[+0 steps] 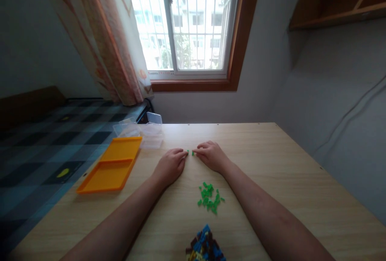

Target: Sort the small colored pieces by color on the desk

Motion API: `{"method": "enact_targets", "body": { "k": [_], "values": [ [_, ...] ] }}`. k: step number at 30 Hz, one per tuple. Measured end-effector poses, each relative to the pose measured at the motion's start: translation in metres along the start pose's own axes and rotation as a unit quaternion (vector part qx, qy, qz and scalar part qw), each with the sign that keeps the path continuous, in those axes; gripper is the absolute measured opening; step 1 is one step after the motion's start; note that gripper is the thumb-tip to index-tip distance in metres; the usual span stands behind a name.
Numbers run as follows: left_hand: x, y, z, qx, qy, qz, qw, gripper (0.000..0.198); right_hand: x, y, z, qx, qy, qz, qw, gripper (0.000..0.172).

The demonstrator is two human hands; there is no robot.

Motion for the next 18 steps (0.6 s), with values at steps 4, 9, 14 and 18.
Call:
{"method": "enact_targets", "body": {
  "k": [4,9,14,18],
  "values": [
    [0.000,0.001,-0.002,-0.024,0.022,0.006,0.999,0.031,-0.003,0.000,-0.004,-0.009,0.002,-0.008,1.000,0.025],
    [0.001,0.002,-0.002,-0.025,0.035,0.003,0.999,0.026,-0.002,-0.003,-0.007,-0.033,-0.015,-0.009,0.999,0.025],
    [0.001,0.003,-0.002,-0.017,0.041,0.000,0.999,0.026,-0.001,-0.005,-0.011,-0.052,-0.043,-0.015,0.998,0.026],
    [0.001,0.002,-0.002,-0.009,0.048,-0.002,0.999,0.028,-0.002,-0.005,-0.012,-0.063,-0.054,-0.018,0.996,0.027]
  ]
}}
Point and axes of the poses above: each hand's wrist, its own x-axis towards the middle knuckle, its own y-axis out of the back of the hand, z = x × y, the point moved 5 cm from there along x, towards the middle knuckle, and after that the axes turned 15 degrees about -y, right-handed, at the moved point
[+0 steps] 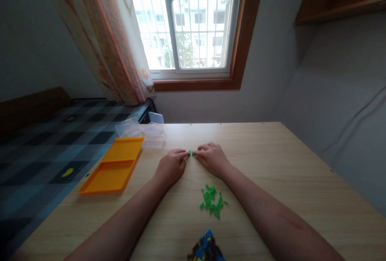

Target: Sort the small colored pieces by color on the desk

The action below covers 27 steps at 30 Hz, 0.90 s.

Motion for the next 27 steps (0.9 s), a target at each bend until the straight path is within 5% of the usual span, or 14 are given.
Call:
{"method": "enact_targets", "body": {
  "k": [27],
  "values": [
    [-0.0002,-0.0026,0.0004,0.012,-0.003,-0.010,1.000,0.032,-0.0014,-0.0004,-0.0012,0.002,-0.011,0.005,1.000,0.027]
  ]
}}
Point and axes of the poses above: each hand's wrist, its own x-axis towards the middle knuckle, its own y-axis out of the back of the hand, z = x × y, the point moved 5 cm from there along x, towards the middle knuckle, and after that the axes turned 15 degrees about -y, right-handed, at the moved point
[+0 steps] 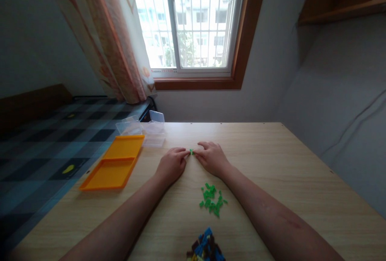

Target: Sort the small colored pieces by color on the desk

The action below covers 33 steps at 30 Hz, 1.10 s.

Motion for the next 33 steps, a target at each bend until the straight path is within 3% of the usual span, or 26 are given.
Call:
{"method": "enact_targets", "body": {
  "k": [33],
  "values": [
    [-0.0001,-0.0027,0.0011,0.014,0.019,-0.014,1.000,0.032,-0.0003,-0.0016,-0.0003,0.000,-0.009,0.003,1.000,0.027]
  ]
}}
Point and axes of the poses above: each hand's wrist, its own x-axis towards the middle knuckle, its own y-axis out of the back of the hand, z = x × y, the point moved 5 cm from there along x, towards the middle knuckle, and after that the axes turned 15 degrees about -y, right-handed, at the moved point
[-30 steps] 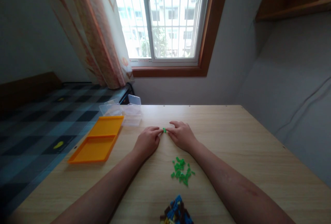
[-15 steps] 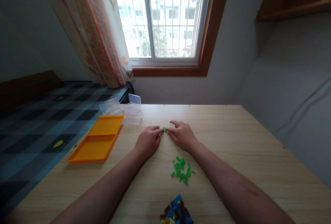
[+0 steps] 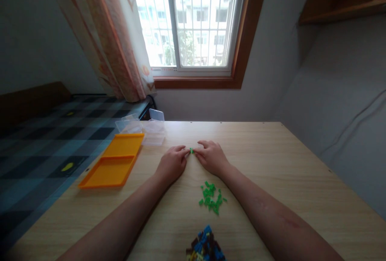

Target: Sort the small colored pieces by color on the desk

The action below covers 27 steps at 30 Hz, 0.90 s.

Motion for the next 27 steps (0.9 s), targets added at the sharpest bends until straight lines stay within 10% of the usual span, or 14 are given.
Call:
{"method": "enact_targets", "body": {
  "k": [27],
  "values": [
    [0.0008,-0.0026,0.0006,0.009,0.014,-0.008,1.000,0.032,-0.0008,0.0025,-0.0006,-0.011,-0.014,-0.006,1.000,0.028]
  ]
}}
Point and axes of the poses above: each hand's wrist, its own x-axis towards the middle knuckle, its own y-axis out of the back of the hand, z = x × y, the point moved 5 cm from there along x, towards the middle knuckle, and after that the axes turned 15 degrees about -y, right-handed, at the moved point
